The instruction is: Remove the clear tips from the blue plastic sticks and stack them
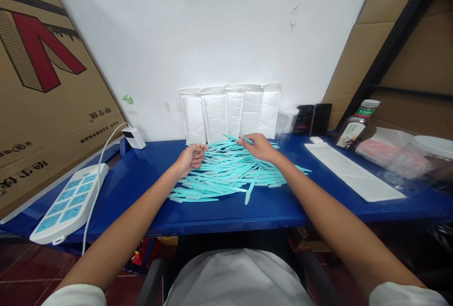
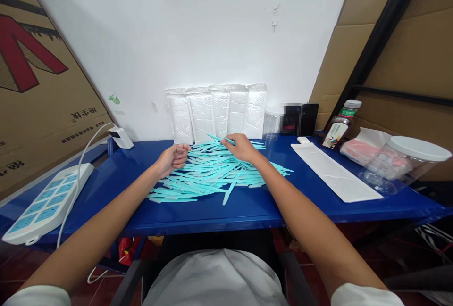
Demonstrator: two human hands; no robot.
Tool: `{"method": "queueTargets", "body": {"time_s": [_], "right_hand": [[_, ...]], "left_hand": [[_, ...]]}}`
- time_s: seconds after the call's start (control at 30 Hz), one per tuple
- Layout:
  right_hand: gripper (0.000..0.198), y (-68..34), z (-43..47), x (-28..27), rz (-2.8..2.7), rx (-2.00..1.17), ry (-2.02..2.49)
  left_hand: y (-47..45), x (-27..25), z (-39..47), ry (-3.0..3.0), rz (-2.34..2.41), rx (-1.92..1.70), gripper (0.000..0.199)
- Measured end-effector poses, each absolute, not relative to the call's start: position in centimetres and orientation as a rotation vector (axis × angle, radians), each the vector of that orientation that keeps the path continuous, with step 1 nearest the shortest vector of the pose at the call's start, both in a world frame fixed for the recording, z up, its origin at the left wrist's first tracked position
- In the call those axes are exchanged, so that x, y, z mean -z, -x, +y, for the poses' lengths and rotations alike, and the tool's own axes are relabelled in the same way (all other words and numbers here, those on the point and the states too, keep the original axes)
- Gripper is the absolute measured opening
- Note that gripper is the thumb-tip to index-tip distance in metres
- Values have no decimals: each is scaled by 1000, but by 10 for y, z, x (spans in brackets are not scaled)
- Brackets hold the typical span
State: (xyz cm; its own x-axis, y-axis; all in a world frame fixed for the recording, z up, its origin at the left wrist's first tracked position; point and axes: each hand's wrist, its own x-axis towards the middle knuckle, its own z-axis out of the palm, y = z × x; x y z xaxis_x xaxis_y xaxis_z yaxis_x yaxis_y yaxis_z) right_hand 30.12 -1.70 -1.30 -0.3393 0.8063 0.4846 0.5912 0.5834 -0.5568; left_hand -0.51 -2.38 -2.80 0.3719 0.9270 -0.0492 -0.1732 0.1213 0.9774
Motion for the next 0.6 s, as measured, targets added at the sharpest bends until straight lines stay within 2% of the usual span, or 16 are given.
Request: {"method": "queueTargets", "body": {"time_s": [0.17, 0.33, 0.6], "right_hand": [[56, -301, -18, 13, -2068, -372, 1106], [56, -300, -20, 11, -2077, -375, 1111], [57, -299, -22, 9, -2088, -385, 1123]], "left_hand": [[0, 30, -27, -1235, 914, -992, 23], [0, 28, -33, -1339, 888, -874, 39], [2, 33, -26, -1336, 909, -937, 33]]}}
